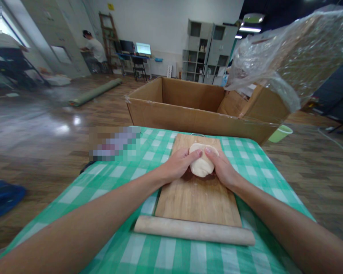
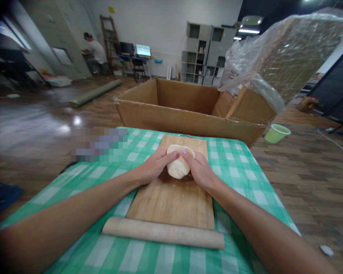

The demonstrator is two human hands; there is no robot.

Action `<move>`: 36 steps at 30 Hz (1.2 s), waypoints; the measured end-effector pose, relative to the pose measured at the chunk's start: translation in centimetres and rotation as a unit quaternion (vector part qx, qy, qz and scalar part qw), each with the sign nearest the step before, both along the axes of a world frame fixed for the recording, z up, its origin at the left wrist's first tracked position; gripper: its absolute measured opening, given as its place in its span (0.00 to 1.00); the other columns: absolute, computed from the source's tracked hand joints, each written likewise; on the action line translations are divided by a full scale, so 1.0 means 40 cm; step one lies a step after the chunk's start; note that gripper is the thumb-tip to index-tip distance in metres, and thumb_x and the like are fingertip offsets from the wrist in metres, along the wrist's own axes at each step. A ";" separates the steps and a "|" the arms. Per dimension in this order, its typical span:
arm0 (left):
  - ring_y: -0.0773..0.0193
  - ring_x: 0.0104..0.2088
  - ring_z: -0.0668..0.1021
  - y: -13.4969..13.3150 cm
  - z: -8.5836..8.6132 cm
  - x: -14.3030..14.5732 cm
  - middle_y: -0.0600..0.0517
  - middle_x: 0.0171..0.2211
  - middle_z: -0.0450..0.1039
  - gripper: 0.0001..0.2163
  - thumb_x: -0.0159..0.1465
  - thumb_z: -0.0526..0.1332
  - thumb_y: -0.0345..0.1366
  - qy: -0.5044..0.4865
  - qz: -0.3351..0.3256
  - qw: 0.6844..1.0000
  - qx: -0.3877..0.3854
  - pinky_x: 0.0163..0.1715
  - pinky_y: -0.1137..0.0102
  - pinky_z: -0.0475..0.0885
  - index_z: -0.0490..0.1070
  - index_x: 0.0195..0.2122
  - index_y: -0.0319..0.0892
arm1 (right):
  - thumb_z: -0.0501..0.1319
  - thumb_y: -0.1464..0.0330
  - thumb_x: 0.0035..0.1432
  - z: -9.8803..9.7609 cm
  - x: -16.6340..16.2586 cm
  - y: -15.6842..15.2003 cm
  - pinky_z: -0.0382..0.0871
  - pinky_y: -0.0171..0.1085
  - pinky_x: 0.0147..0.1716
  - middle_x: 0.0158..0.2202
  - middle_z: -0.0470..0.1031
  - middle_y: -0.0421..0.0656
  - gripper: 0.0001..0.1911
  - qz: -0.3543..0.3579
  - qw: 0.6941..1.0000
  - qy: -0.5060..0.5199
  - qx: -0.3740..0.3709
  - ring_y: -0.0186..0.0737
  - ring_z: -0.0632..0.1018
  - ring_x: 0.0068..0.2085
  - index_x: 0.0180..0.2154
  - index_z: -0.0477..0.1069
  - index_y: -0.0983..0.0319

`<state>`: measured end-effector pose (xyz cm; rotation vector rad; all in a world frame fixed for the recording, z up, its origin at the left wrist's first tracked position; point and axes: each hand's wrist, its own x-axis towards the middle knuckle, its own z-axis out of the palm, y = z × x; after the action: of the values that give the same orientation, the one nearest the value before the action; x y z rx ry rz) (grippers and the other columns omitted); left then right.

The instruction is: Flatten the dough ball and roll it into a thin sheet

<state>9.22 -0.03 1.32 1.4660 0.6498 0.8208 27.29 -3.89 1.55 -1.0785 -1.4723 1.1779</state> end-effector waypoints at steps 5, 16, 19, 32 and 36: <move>0.61 0.35 0.78 -0.003 0.002 0.006 0.47 0.36 0.80 0.23 0.66 0.64 0.56 -0.014 0.017 1.000 0.022 0.36 0.70 0.73 0.79 0.37 0.37 | 0.60 0.45 0.67 0.001 0.001 -0.002 0.59 0.33 0.22 0.27 0.70 0.40 0.27 -0.013 0.999 -0.024 0.029 0.33 0.64 0.25 0.33 0.76 0.63; 0.62 0.27 0.75 -0.002 0.009 -0.005 0.49 0.26 0.75 0.28 0.66 0.61 0.62 -0.015 0.051 0.999 0.012 0.28 0.69 0.69 0.77 0.31 0.37 | 0.59 0.41 0.65 0.001 -0.005 -0.001 0.51 0.33 0.15 0.18 0.61 0.36 0.31 -0.016 0.999 0.025 -0.029 0.32 0.61 0.18 0.27 0.69 0.61; 0.63 0.27 0.75 -0.002 0.014 -0.003 0.48 0.26 0.76 0.28 0.64 0.63 0.62 -0.016 0.086 0.996 0.019 0.27 0.70 0.69 0.76 0.30 0.36 | 0.59 0.42 0.66 -0.010 0.001 0.005 0.52 0.33 0.17 0.20 0.64 0.37 0.30 -0.032 0.999 0.002 -0.006 0.31 0.61 0.20 0.29 0.71 0.62; 0.64 0.23 0.74 -0.009 0.020 -0.001 0.50 0.25 0.75 0.29 0.65 0.61 0.63 -0.029 0.104 0.994 0.005 0.21 0.72 0.67 0.77 0.34 0.37 | 0.52 0.38 0.68 0.001 -0.003 -0.006 0.52 0.35 0.16 0.17 0.61 0.37 0.35 -0.083 0.996 -0.028 0.027 0.34 0.61 0.19 0.24 0.66 0.58; 0.66 0.21 0.72 -0.004 0.016 -0.004 0.50 0.22 0.73 0.30 0.65 0.61 0.64 -0.022 0.122 0.992 0.016 0.19 0.73 0.64 0.76 0.30 0.37 | 0.52 0.41 0.71 -0.001 0.007 -0.006 0.53 0.36 0.20 0.19 0.65 0.39 0.33 -0.120 0.977 -0.135 0.111 0.36 0.64 0.22 0.24 0.67 0.59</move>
<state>9.05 -0.19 1.96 1.4091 0.7958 1.0538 27.56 -4.12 1.52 -1.2542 -1.5834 0.7015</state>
